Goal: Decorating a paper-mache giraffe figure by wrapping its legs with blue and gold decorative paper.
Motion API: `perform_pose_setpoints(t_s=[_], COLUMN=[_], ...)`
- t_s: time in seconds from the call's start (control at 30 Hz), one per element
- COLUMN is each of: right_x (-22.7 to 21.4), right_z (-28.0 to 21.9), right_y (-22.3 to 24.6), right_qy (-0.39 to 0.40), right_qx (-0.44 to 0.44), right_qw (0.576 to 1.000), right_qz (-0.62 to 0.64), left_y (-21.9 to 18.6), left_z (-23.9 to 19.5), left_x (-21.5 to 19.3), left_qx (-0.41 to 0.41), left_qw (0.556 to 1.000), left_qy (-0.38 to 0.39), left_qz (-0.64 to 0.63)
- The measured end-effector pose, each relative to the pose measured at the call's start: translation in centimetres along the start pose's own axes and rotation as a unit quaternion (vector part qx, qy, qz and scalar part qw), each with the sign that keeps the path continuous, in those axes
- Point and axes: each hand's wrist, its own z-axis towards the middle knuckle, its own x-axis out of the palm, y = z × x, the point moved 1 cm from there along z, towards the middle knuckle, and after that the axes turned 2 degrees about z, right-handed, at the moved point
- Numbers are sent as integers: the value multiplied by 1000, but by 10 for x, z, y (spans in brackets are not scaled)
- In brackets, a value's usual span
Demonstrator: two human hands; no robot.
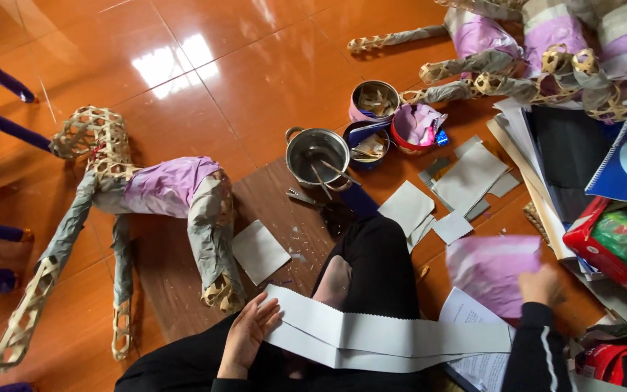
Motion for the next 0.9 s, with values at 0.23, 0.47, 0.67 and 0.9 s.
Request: perform_pose_setpoints(t_s=[0.23,0.47,0.67,0.9], right_x=[-123,-195,-187,-167], right_z=[-52,-170,-237,-292], right_y=[107,218,254,269], right_qy=[-226,53,173,286], right_qx=[-328,-272,-337,-431], right_qw=[913,848,824,814], right_qz=[86,451,422,264], left_y=[-1,-4,-16,-60], left_z=[0,-31,-38,-55], left_x=[8,39,67,110], left_qx=[4,50,163,229], left_qw=[995,977,938,878], left_qy=[68,137,236,260], left_qz=[72,155,193,330])
